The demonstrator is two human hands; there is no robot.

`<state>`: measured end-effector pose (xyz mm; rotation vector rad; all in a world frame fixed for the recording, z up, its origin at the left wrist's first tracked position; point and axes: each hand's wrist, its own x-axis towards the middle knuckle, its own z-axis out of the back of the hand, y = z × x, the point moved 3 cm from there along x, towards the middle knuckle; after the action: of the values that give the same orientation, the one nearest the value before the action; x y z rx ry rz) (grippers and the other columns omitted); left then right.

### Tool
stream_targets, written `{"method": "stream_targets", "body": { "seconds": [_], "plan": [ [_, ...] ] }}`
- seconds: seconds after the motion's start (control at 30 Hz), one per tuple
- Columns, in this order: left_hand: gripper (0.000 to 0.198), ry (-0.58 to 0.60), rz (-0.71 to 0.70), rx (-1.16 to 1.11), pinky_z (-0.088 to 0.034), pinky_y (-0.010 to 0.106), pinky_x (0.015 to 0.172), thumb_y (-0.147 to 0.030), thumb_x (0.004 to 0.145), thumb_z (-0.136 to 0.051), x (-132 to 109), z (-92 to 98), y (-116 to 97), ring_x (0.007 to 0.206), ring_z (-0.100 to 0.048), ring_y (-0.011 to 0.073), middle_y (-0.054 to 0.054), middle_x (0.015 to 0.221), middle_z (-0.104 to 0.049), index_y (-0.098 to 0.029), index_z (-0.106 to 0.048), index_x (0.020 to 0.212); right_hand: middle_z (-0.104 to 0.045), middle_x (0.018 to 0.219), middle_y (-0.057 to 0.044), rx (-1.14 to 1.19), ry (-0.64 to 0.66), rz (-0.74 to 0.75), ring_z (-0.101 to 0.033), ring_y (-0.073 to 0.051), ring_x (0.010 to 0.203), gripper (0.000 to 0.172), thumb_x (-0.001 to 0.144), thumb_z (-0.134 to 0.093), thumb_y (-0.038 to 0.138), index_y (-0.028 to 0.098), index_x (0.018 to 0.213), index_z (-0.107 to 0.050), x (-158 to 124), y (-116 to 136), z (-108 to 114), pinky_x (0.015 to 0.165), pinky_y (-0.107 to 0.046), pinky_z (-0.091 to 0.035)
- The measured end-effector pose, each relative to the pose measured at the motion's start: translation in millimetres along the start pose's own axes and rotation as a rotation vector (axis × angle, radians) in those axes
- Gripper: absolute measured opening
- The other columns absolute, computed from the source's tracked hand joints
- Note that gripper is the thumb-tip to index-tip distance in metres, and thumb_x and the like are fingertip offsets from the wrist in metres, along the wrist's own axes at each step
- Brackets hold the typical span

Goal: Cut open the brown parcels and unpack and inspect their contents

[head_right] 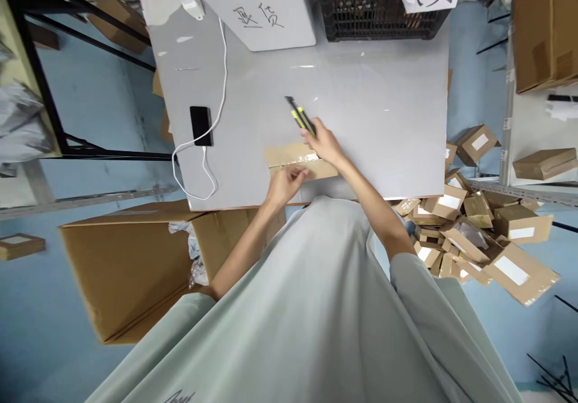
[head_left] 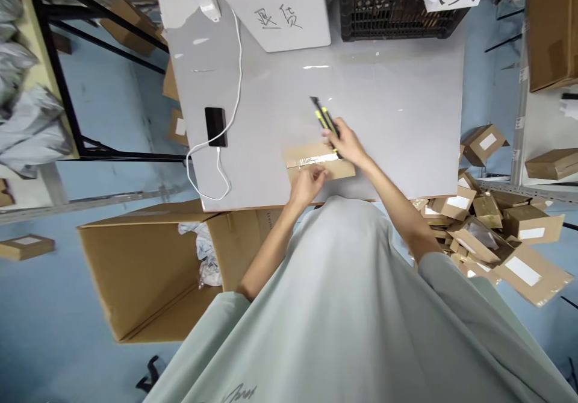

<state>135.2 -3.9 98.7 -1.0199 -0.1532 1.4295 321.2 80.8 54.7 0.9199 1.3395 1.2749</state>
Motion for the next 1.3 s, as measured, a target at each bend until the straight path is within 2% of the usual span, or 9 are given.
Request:
{"method": "stream_targets", "body": {
  "seconds": [0.07,0.17,0.33,0.47,0.67,0.77,0.97,1.07,1.3],
  "plan": [
    [0.036,-0.134,-0.160,0.108,-0.058,0.050,0.115,-0.041,0.104,-0.066,20.3,8.0,-10.6,0.126,-0.076,0.0352,0.013,0.137,-0.080,-0.022,-0.075,0.133,-0.076,0.107,-0.003,0.088,-0.162,-0.057,-0.076,-0.016,0.082,0.063,0.102,-0.059,0.089,0.029,0.121,-0.054,-40.5,-16.2,40.5,0.074,-0.028,-0.063],
    [0.063,-0.100,-0.367,0.267,-0.047,0.060,0.129,-0.032,0.093,-0.079,56.3,2.0,-20.5,0.150,-0.059,0.0428,0.019,0.161,-0.064,-0.019,-0.066,0.153,-0.080,0.106,-0.004,0.169,-0.287,-0.182,-0.075,-0.015,0.072,0.070,0.092,-0.068,0.094,0.028,0.114,-0.055,-97.0,-43.6,70.9,0.064,-0.026,-0.063],
    [0.082,0.009,-0.404,0.347,-0.044,0.065,0.130,-0.037,0.088,-0.088,93.4,-3.4,-14.0,0.147,-0.057,0.0460,0.020,0.161,-0.062,-0.019,-0.060,0.163,-0.084,0.120,-0.011,0.323,-0.264,-0.365,-0.084,-0.026,0.105,0.080,0.081,-0.071,0.100,0.028,0.113,-0.056,-141.6,-74.2,40.9,0.072,-0.032,-0.073],
    [0.077,0.018,-0.404,0.343,-0.048,0.063,0.128,-0.052,0.095,-0.082,97.2,3.7,-5.9,0.145,-0.059,0.0436,0.018,0.159,-0.065,-0.021,-0.062,0.163,-0.083,0.121,-0.009,0.378,-0.267,-0.366,-0.083,-0.024,0.108,0.075,0.084,-0.072,0.096,0.029,0.112,-0.057,-146.4,-79.2,27.1,0.072,-0.030,-0.072],
    [0.083,-0.070,-0.447,0.377,-0.030,0.064,0.142,-0.070,0.114,-0.039,81.2,-16.9,6.2,0.165,-0.047,0.0436,0.027,0.173,-0.054,-0.011,-0.050,0.172,-0.073,0.086,0.002,0.305,-0.242,-0.367,-0.069,-0.013,0.061,0.069,0.084,-0.077,0.092,0.027,0.104,-0.066,-144.6,-81.8,46.3,0.056,-0.024,-0.061],
    [0.089,-0.112,-0.416,0.381,-0.025,0.065,0.144,-0.073,0.115,-0.027,75.4,-29.0,11.6,0.171,-0.041,0.0426,0.028,0.177,-0.050,-0.009,-0.047,0.174,-0.071,0.084,0.004,0.237,-0.217,-0.343,-0.062,-0.010,0.054,0.067,0.090,-0.075,0.088,0.026,0.117,-0.073,-138.7,-79.5,52.0,0.052,-0.023,-0.056],
    [0.089,-0.114,-0.406,0.399,-0.024,0.064,0.146,-0.072,0.115,-0.026,75.3,-30.9,14.4,0.174,-0.038,0.0404,0.028,0.178,-0.049,-0.010,-0.047,0.174,-0.072,0.082,0.003,0.134,-0.150,-0.313,-0.062,-0.012,0.052,0.069,0.099,-0.069,0.084,0.027,0.136,-0.078,-133.0,-75.7,55.6,0.054,-0.026,-0.056],
    [0.087,-0.114,-0.414,0.412,-0.022,0.064,0.146,-0.071,0.116,-0.026,74.6,-29.8,14.2,0.174,-0.038,0.0397,0.027,0.179,-0.049,-0.010,-0.046,0.175,-0.076,0.084,0.001,0.055,-0.126,-0.301,-0.069,-0.016,0.058,0.069,0.103,-0.065,0.082,0.027,0.142,-0.079,-134.3,-73.2,56.0,0.063,-0.030,-0.062],
    [0.082,-0.120,-0.421,0.406,-0.023,0.067,0.145,-0.069,0.116,-0.031,71.3,-30.7,12.5,0.174,-0.038,0.0394,0.026,0.179,-0.049,-0.013,-0.050,0.173,-0.088,0.113,-0.005,-0.184,-0.114,-0.248,-0.084,-0.030,0.105,0.061,0.111,-0.062,0.068,0.029,0.157,-0.073,-127.5,-49.6,58.5,0.098,-0.039,-0.066]
  ]
}}
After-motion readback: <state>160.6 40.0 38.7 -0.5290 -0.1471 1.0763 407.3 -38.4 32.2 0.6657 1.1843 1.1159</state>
